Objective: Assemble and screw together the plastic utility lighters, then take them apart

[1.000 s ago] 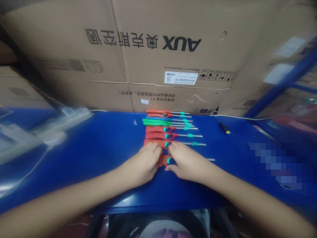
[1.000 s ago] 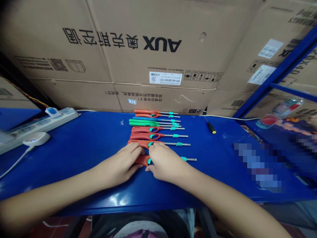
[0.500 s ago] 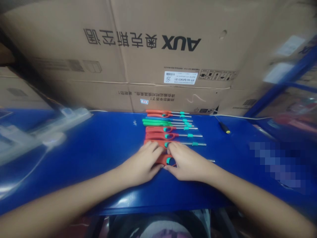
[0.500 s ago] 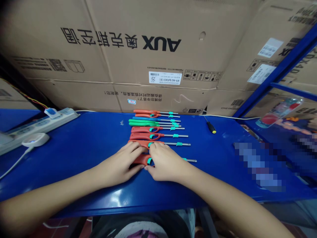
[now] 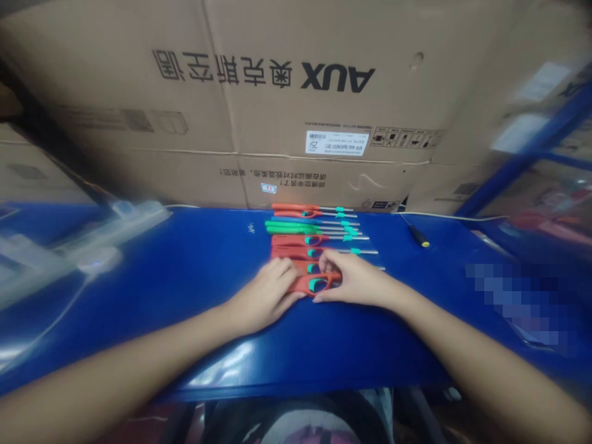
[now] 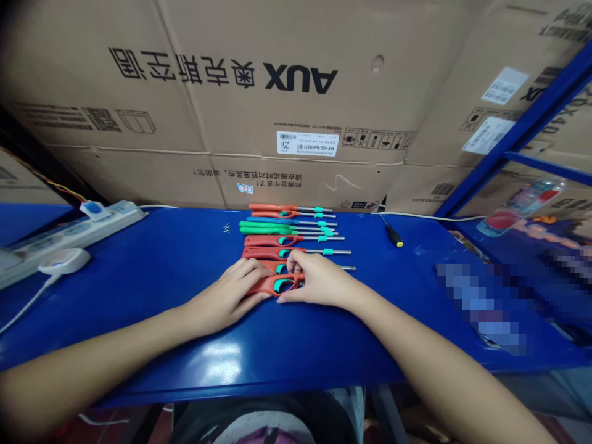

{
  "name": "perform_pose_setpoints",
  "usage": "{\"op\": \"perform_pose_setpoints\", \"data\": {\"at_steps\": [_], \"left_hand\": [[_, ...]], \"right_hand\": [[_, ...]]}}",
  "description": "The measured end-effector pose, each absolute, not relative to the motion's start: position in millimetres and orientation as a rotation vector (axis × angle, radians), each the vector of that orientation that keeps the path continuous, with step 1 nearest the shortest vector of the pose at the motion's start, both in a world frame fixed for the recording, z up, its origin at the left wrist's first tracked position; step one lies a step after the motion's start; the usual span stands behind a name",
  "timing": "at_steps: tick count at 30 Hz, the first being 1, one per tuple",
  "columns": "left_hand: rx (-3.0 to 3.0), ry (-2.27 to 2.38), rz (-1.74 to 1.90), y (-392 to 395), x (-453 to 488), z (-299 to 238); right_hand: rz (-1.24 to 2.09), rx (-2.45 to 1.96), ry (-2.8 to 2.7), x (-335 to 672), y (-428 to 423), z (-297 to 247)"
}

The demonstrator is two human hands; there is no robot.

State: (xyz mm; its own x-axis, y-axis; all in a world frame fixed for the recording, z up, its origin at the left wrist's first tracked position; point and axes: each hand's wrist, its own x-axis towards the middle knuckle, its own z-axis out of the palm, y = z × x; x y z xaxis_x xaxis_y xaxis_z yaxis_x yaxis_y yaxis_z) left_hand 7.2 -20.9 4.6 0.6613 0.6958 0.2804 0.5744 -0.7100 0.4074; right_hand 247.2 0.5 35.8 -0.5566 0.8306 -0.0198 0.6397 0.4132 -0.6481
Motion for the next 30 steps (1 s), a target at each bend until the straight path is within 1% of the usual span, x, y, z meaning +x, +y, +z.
{"op": "perform_pose_setpoints", "data": {"at_steps": [3, 5, 12, 24, 27, 30], "left_hand": [[2.544, 1.012, 0.690, -21, 8, 5], [2.502, 1.002, 0.737, -22, 7, 5], [2.366, 1.038, 0.880, -21, 6, 2], [2.189, 1.094, 1.181, -19, -3, 9], [2.180, 1.174, 1.139, -20, -6, 13], [2.239, 1.264, 0.988, -22, -5, 14]], "right_hand": [[1.109, -1.255, -2.204, 253, 10, 31], [1.137, -1.216, -2.191, 255, 14, 29], [0.890, -1.151, -2.391, 255, 10, 34], [0.525, -1.115, -2.470, 254, 6, 35], [0.497, -1.097, -2.459, 256, 7, 34], [0.504, -1.082, -2.477, 257, 7, 34]]}}
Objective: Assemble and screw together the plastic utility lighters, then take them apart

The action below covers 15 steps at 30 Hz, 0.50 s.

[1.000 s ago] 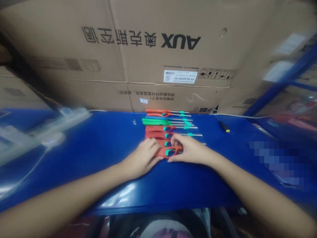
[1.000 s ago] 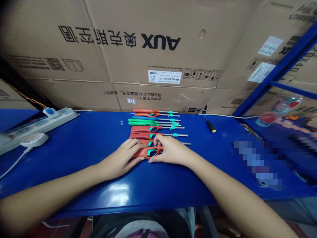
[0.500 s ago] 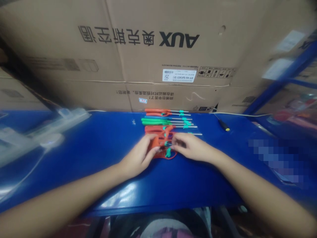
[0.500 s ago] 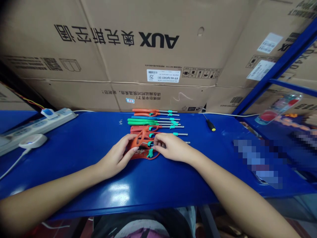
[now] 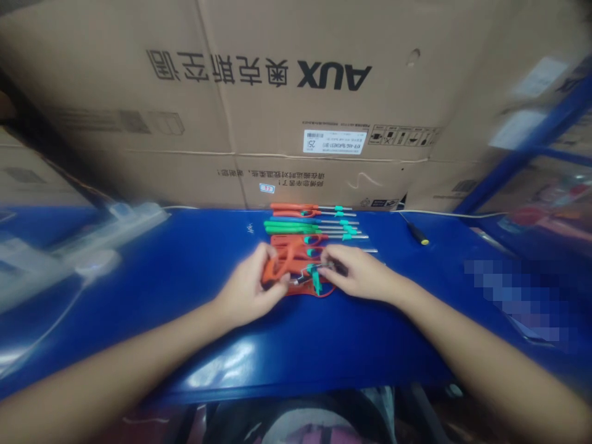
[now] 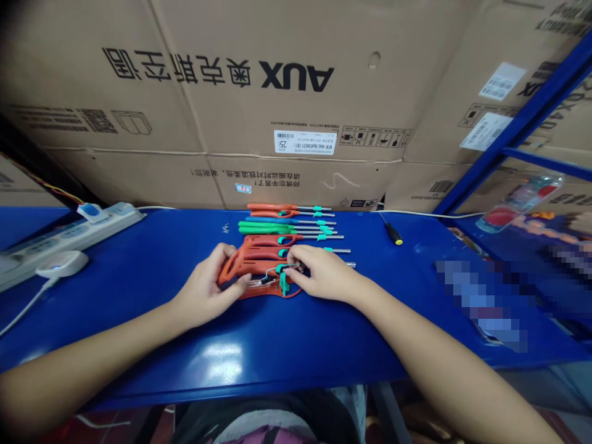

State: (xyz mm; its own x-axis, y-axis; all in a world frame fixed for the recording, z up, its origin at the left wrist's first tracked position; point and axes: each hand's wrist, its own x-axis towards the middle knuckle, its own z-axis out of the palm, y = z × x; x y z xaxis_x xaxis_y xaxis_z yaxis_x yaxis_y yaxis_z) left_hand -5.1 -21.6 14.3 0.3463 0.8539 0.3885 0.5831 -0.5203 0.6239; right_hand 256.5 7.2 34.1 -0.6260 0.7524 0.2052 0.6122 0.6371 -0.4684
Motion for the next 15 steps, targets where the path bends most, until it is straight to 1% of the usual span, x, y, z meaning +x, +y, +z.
{"op": "perform_pose_setpoints", "data": {"at_steps": [5, 12, 15], "left_hand": [[2.312, 1.287, 0.756, -19, 1, 9], [2.393, 1.239, 0.697, -14, -1, 2], [2.375, 1.221, 0.729, -14, -2, 5]], "right_hand": [[0.341, -1.082, -2.614, 256, 7, 32], [0.199, -0.913, -2.498, 256, 6, 33], [0.179, -0.891, -2.444, 256, 4, 36]]}}
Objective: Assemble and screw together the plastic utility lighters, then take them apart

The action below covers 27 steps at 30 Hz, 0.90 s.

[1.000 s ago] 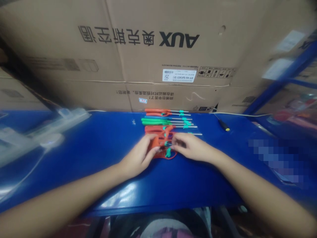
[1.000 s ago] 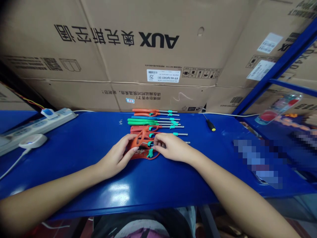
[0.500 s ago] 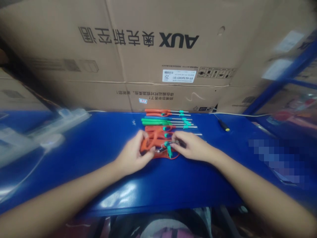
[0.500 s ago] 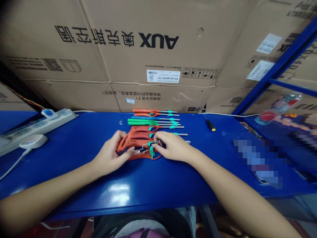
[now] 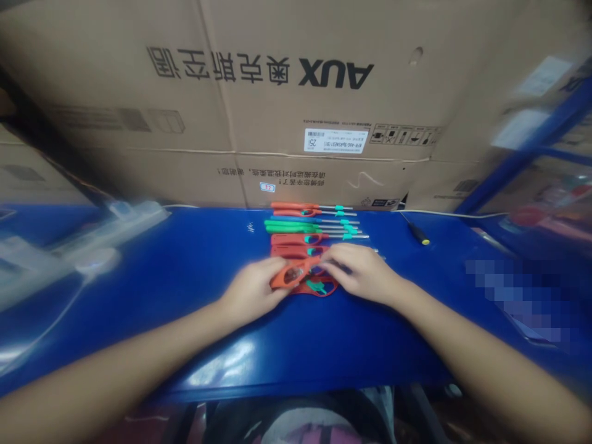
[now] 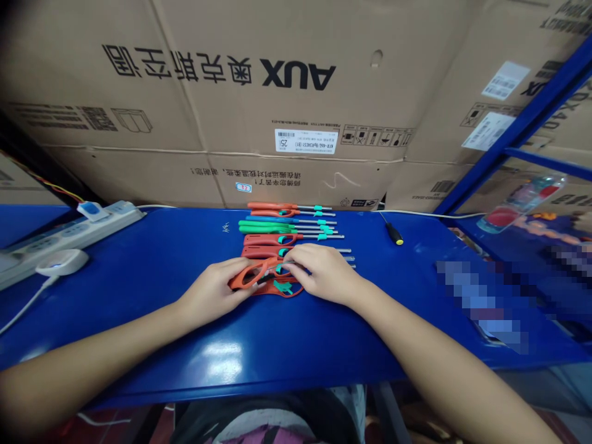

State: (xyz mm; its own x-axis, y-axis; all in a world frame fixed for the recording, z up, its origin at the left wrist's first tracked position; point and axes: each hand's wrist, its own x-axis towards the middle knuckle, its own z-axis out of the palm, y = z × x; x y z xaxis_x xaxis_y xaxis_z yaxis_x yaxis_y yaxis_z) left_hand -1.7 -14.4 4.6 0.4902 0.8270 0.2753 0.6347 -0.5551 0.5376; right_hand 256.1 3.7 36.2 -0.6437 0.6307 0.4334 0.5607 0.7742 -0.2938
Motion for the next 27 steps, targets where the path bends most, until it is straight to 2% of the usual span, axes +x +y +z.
{"op": "perform_pose_setpoints", "data": {"at_steps": [10, 13, 20, 27], "left_hand": [[2.411, 1.288, 0.786, -6, -14, 32], [2.149, 1.383, 0.804, -2, -17, 31], [1.439, 1.008, 0.904, -22, 11, 28], [1.308, 0.958, 0.859, -34, 24, 27]], "right_hand": [[0.229, -0.915, -2.345, 274, 9, 55], [0.314, -1.017, -2.135, 281, 14, 60], [0.559, -0.980, -2.194, 246, -10, 44], [0.516, -1.122, -2.379, 225, -27, 34]]}}
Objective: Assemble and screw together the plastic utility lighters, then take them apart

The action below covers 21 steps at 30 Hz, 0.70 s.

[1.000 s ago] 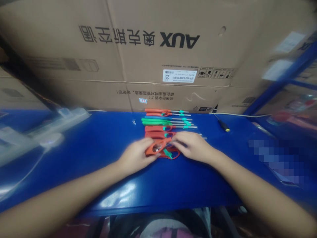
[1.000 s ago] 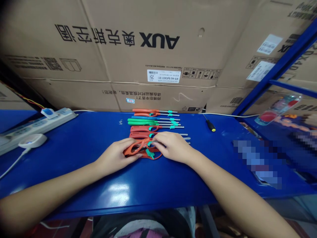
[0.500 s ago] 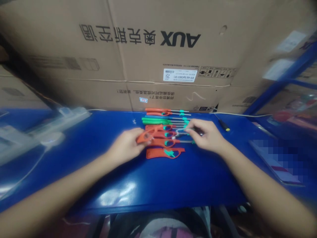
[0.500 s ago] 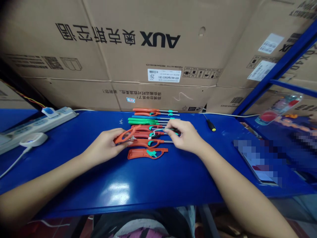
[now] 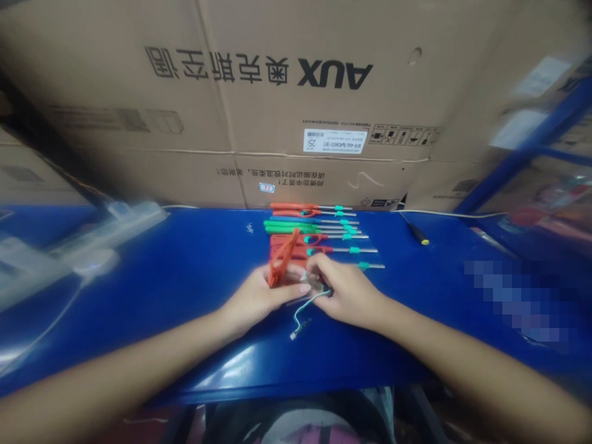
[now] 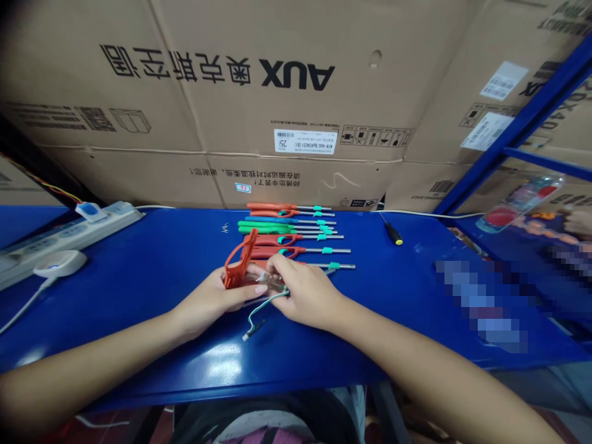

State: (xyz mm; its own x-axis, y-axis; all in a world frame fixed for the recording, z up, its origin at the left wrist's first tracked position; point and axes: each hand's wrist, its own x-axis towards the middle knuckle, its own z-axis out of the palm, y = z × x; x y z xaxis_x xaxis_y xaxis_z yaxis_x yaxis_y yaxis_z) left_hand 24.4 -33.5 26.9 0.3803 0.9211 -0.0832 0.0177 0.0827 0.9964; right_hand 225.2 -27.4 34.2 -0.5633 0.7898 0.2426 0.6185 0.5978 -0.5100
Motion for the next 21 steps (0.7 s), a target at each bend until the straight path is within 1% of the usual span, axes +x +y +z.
{"op": "perform_pose_setpoints", "data": {"at_steps": [3, 6, 9, 13, 16, 21], "left_hand": [[1.481, 0.951, 0.846, -27, 16, 24], [1.883, 1.072, 0.827, -20, 4, 20], [2.233, 1.166, 0.714, -17, -2, 15], [2.350, 1.145, 0.611, -18, -1, 12], [2.374, 1.178, 0.535, -17, -2, 16], [2.433, 1.259, 0.329, -14, -15, 34]], "right_hand": [[0.497, -1.191, -2.466, 231, -23, 37], [0.370, -1.278, -2.587, 236, -19, 39], [0.254, -1.322, -2.684, 236, -17, 38], [0.297, -1.349, -2.779, 234, -15, 35], [0.316, -1.273, -2.792, 236, -13, 36], [0.184, -1.242, -2.800, 248, -8, 47]]}}
